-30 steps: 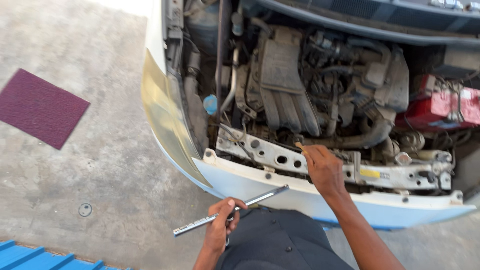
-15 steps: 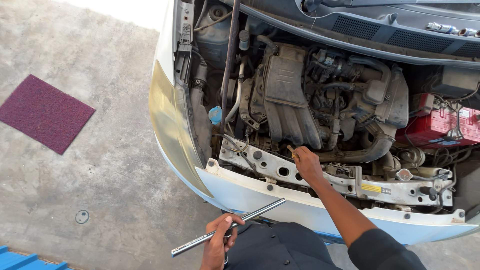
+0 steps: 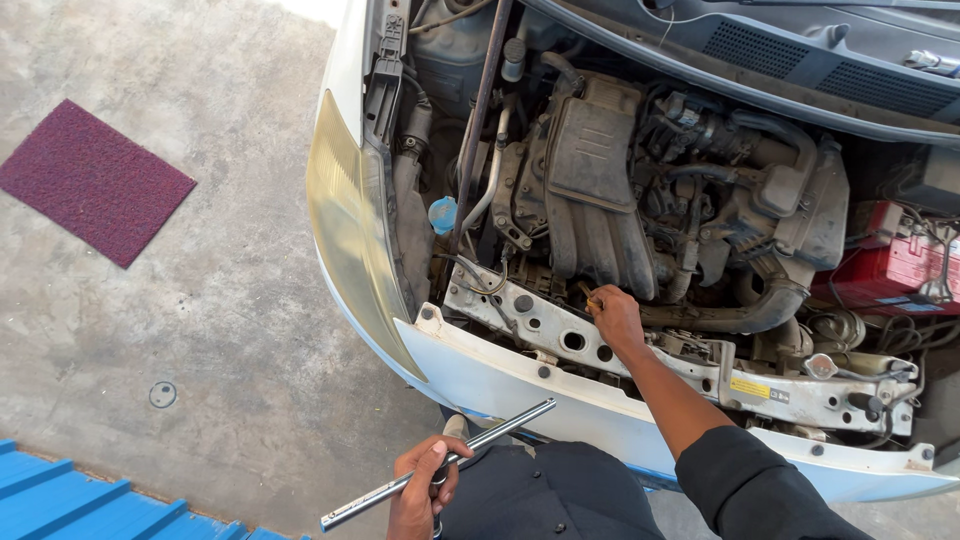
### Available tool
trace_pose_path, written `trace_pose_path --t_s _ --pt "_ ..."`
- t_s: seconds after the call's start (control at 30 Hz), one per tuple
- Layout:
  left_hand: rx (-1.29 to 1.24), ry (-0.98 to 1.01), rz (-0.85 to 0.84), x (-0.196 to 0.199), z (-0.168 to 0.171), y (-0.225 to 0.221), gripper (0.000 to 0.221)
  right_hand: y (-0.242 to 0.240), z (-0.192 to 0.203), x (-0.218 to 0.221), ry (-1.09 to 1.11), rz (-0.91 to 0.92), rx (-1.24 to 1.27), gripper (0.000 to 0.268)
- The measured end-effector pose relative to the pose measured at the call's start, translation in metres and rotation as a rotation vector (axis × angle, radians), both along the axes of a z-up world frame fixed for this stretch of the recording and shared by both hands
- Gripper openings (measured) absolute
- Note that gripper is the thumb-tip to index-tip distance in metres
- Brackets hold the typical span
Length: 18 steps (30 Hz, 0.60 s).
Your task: The person uses a ratchet with various socket extensions to loosen and remove bolts from the engine bay of a vehicle.
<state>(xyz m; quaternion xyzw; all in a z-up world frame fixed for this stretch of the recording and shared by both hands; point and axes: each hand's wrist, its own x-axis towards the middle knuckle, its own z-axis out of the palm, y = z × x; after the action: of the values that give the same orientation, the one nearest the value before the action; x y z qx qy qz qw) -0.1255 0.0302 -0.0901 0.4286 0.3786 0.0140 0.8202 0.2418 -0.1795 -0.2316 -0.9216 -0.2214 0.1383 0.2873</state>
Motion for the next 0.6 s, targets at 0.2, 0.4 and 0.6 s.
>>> trace_pose_path --t_s 0.2,0.4,0.6 --pt "0.003 0.028 0.014 -0.004 -0.005 -0.002 0.051 0.011 0.001 0.012 -0.127 0.123 -0.074 0.014" --pt "-0.010 0.038 0.037 0.006 0.008 -0.002 0.051 0.006 -0.010 0.013 0.007 -0.050 -0.046 0.014" --pt "-0.045 0.031 0.067 0.020 0.026 0.001 0.049 0.022 0.003 0.018 -0.138 0.170 -0.238 0.022"
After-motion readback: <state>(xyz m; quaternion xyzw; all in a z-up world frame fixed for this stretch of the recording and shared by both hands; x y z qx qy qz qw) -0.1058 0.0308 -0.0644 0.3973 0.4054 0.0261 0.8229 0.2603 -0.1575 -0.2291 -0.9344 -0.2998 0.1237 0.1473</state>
